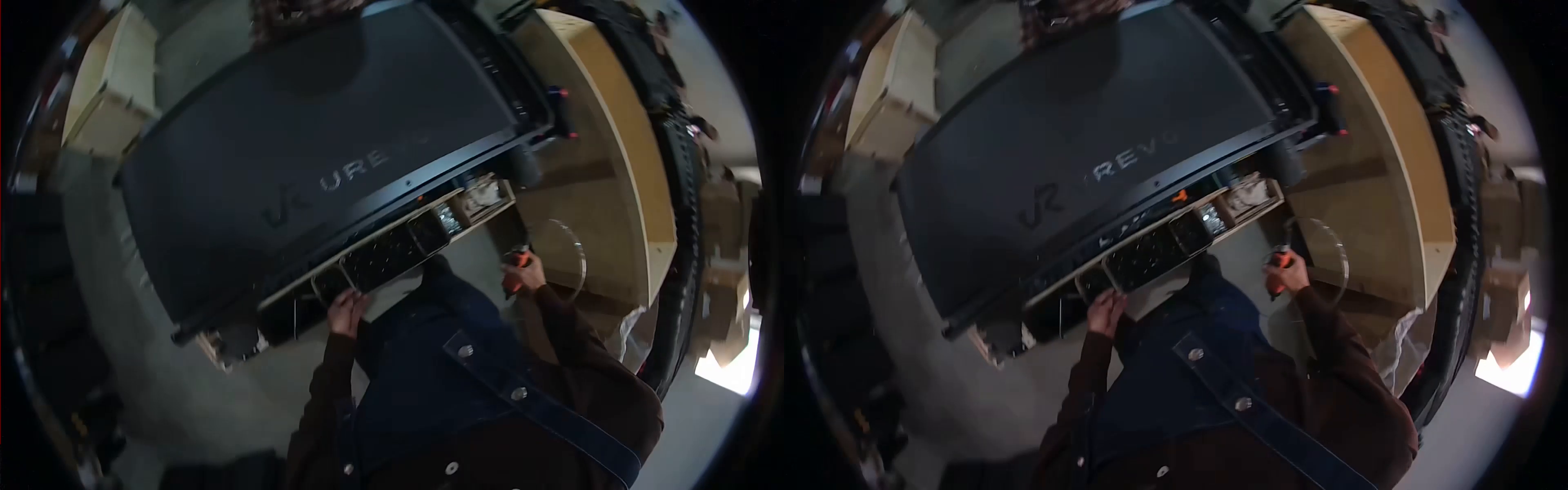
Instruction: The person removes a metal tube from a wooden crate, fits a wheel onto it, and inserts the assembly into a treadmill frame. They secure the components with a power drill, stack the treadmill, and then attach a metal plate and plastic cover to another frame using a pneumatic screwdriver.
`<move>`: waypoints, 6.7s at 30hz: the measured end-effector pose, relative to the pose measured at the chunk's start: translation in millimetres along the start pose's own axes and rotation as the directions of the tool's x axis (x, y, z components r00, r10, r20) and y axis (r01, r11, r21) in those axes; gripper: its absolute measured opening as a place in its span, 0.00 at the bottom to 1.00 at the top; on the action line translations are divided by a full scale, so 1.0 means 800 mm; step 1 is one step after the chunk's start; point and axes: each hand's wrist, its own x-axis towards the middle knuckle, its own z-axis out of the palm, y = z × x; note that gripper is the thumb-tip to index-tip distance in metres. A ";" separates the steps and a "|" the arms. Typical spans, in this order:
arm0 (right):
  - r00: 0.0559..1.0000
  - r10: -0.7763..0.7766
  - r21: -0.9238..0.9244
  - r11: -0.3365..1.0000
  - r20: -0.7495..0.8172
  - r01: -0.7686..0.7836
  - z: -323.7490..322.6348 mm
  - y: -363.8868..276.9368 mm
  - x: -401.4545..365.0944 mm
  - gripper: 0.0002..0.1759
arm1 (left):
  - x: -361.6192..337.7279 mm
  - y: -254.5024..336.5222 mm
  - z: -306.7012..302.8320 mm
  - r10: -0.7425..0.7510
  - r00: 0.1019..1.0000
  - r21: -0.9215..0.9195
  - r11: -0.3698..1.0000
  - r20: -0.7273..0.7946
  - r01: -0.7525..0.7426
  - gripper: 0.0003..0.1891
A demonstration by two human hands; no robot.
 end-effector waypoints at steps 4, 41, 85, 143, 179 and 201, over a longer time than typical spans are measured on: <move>0.993 0.039 -0.223 0.975 0.110 -0.014 -0.154 0.114 0.120 0.20 | 0.033 -0.012 0.062 0.153 0.949 0.127 0.984 -0.277 -0.122 0.19; 0.922 0.299 0.523 0.760 0.246 -0.386 -0.238 0.004 0.343 0.25 | 0.015 -0.073 0.536 0.059 0.840 0.750 0.419 0.539 -0.511 0.17; 0.188 0.663 0.436 0.653 -0.725 -0.620 -0.759 0.605 0.532 0.48 | 0.149 -0.519 1.237 -0.719 0.345 -0.031 -0.454 0.604 -0.890 0.14; 0.546 0.226 0.562 0.582 -0.806 0.588 -0.774 0.042 0.078 0.25 | -0.006 -0.227 0.880 -0.554 0.598 0.769 0.130 0.580 -0.626 0.19; 0.596 -0.586 -0.549 0.285 0.549 0.786 -0.075 -0.313 0.827 0.17 | -0.034 -0.138 0.861 0.253 0.967 0.071 0.965 -0.013 -0.252 0.17; 0.331 -0.276 0.164 0.930 0.902 0.329 -0.314 -0.389 0.430 0.17 | 0.013 -0.105 0.862 0.334 0.817 0.320 0.798 0.470 -0.511 0.26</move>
